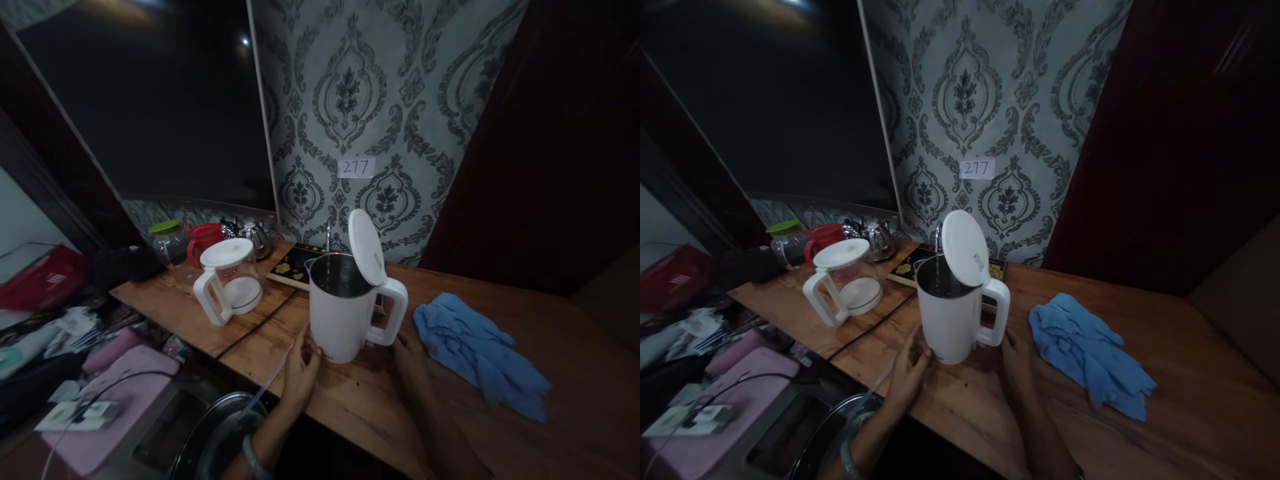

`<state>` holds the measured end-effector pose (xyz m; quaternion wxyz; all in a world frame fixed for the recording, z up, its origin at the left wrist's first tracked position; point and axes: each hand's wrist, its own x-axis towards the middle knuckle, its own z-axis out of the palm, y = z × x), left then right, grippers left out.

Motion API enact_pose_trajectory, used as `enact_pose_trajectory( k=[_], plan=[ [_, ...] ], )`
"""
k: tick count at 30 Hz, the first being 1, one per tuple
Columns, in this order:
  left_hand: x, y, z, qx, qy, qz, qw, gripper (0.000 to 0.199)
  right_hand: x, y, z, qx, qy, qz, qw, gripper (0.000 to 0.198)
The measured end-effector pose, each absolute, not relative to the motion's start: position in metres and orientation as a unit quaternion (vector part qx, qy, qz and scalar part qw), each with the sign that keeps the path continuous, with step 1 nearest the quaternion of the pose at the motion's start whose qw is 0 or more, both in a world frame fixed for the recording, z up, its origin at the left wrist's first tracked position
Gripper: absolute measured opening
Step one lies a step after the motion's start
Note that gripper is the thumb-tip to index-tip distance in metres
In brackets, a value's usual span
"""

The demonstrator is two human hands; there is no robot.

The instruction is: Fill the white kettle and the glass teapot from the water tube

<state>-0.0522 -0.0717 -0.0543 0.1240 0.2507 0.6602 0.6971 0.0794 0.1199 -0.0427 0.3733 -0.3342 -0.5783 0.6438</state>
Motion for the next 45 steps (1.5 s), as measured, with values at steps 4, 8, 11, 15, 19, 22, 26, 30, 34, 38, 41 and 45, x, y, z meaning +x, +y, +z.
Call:
enact_pose_trajectory(
  k=[4, 8, 11, 15, 19, 22, 26, 30, 34, 38, 41, 45],
  plan=[
    [-0.053, -0.071, -0.056, 0.253, 0.658, 0.699, 0.125, 0.073, 0.080, 0.122, -0.042, -0.343, -0.587, 0.625, 0.384, 0.040],
    [-0.053, -0.070, -0.058, 0.246, 0.662, 0.697, 0.121, 0.073, 0.079, 0.122, -0.042, -0.340, -0.583, 0.635, 0.377, 0.041],
    [-0.053, -0.069, -0.058, 0.245, 0.661, 0.700, 0.115, 0.072, 0.079, 0.118, -0.040, -0.333, -0.572, 0.641, 0.388, 0.041],
    [-0.054, -0.069, -0.058, 0.248, 0.662, 0.698, 0.111, 0.071, 0.078, 0.114, -0.035, -0.326, -0.557, 0.659, 0.386, 0.040],
    [-0.054, -0.069, -0.059, 0.245, 0.659, 0.702, 0.112, 0.073, 0.079, 0.117, -0.034, -0.337, -0.581, 0.633, 0.386, 0.039],
    [-0.053, -0.069, -0.059, 0.250, 0.658, 0.702, 0.108, 0.073, 0.080, 0.119, -0.036, -0.338, -0.587, 0.629, 0.381, 0.042],
    [-0.053, -0.070, -0.057, 0.256, 0.666, 0.692, 0.109, 0.072, 0.080, 0.119, -0.036, -0.326, -0.591, 0.632, 0.380, 0.041],
    [-0.053, -0.071, -0.055, 0.259, 0.665, 0.694, 0.098, 0.067, 0.080, 0.118, -0.035, -0.327, -0.587, 0.633, 0.384, 0.040],
    [-0.052, -0.071, -0.055, 0.255, 0.661, 0.696, 0.113, 0.071, 0.080, 0.117, -0.033, -0.341, -0.583, 0.632, 0.380, 0.039],
    [-0.052, -0.071, -0.055, 0.257, 0.661, 0.695, 0.119, 0.071, 0.081, 0.115, -0.031, -0.339, -0.583, 0.633, 0.381, 0.040],
    [-0.053, -0.071, -0.055, 0.261, 0.658, 0.697, 0.114, 0.070, 0.081, 0.116, -0.033, -0.338, -0.586, 0.628, 0.385, 0.039],
    [-0.053, -0.072, -0.055, 0.269, 0.664, 0.689, 0.114, 0.069, 0.080, 0.119, -0.038, -0.326, -0.576, 0.641, 0.389, 0.039]
  ],
)
